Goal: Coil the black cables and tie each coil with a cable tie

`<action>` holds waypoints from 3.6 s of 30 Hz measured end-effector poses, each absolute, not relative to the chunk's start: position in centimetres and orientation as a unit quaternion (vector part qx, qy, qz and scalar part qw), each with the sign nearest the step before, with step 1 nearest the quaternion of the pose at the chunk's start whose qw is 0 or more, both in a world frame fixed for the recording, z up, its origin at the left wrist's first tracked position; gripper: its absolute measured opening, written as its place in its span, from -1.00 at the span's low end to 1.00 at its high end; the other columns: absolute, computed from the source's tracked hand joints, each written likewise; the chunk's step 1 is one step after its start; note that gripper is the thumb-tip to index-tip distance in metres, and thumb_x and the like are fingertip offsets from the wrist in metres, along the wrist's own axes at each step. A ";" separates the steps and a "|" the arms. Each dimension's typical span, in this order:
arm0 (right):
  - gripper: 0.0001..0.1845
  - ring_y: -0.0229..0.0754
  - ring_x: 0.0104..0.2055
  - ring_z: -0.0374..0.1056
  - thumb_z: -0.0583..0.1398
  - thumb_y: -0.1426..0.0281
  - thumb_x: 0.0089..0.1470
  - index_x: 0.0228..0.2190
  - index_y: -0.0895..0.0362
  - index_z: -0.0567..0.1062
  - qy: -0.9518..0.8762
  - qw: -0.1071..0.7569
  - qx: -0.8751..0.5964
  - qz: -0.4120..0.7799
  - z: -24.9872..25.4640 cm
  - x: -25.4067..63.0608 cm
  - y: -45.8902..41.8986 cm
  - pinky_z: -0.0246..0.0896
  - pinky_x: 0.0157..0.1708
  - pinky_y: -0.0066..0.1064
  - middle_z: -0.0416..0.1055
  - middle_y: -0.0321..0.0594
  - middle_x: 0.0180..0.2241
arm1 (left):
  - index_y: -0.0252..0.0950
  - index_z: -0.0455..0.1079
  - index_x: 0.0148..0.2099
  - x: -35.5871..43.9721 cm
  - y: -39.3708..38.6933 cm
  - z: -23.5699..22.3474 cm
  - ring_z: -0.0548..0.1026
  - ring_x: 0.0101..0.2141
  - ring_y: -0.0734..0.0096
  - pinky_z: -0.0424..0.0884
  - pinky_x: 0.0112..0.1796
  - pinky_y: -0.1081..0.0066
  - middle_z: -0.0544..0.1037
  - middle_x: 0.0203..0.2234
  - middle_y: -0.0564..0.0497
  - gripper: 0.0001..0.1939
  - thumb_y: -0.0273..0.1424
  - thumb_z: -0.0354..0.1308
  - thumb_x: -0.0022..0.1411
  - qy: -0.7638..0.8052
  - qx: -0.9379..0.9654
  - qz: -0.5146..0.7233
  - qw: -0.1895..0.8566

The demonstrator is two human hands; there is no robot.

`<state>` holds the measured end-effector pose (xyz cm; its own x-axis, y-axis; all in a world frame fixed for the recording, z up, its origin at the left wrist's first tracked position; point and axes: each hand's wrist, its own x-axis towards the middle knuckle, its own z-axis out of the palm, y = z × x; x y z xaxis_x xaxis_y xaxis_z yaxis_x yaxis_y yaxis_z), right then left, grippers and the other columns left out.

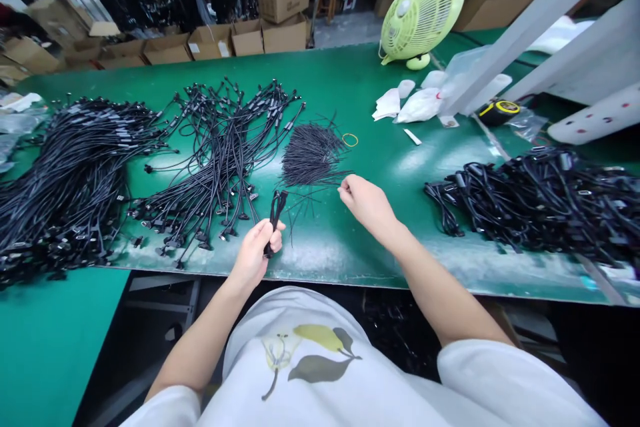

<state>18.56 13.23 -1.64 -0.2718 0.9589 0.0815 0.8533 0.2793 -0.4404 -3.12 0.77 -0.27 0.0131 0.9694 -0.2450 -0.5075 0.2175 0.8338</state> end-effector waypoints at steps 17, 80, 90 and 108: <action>-0.68 -0.12 -0.18 0.26 -0.09 0.54 0.25 -0.27 0.22 0.45 -0.975 0.176 -0.081 -0.107 1.8 13.5 6.3 0.10 -0.26 -0.27 0.41 -0.02 -0.22 | -0.21 0.46 0.02 -3.4 0.8 -1.9 0.43 -0.04 0.21 0.26 0.05 0.25 0.57 -0.20 -0.06 -0.65 -0.44 -0.03 0.26 0.535 0.617 0.419 0.396; -0.65 -0.29 -0.42 0.21 0.03 0.27 0.18 -0.57 0.14 0.38 -0.794 0.226 -0.308 0.473 0.6 13.6 6.6 0.00 -0.36 -0.46 0.35 -0.31 -0.52 | -0.35 0.54 -0.18 -3.0 1.4 -3.3 0.48 -0.35 0.31 0.40 -0.22 0.32 0.54 -0.40 -0.11 -0.20 0.16 -0.31 0.26 0.492 0.474 0.398 0.612; -0.54 -0.43 -0.67 -0.30 0.17 -0.02 -0.01 -0.56 0.11 0.23 -0.489 0.183 -0.345 0.780 -4.1 13.1 4.8 -0.31 -0.68 -0.51 -0.09 -0.52 -0.67 | -0.23 0.05 0.34 -2.8 0.1 -1.3 0.33 0.17 0.23 0.15 0.19 0.21 0.35 0.18 -0.17 -0.41 -0.24 0.02 0.32 0.475 0.602 0.364 0.528; -0.66 -0.17 -0.38 0.22 -0.07 0.27 0.32 -0.31 0.19 0.38 -0.956 0.080 -0.279 -0.043 -4.4 16.5 6.5 -0.19 -0.47 -0.34 0.33 -0.15 -0.40 | -0.27 0.32 -0.01 -3.6 1.6 -2.0 0.47 -0.33 0.41 0.38 -0.31 0.42 0.52 -0.29 -0.04 -0.68 -0.27 0.10 0.22 0.543 0.603 0.245 0.530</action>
<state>16.45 6.52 -4.42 -0.8314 0.5267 0.1769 0.5405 0.8405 0.0378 -3.56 1.63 -1.96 0.2895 0.9153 -0.2801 0.3946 0.1525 0.9061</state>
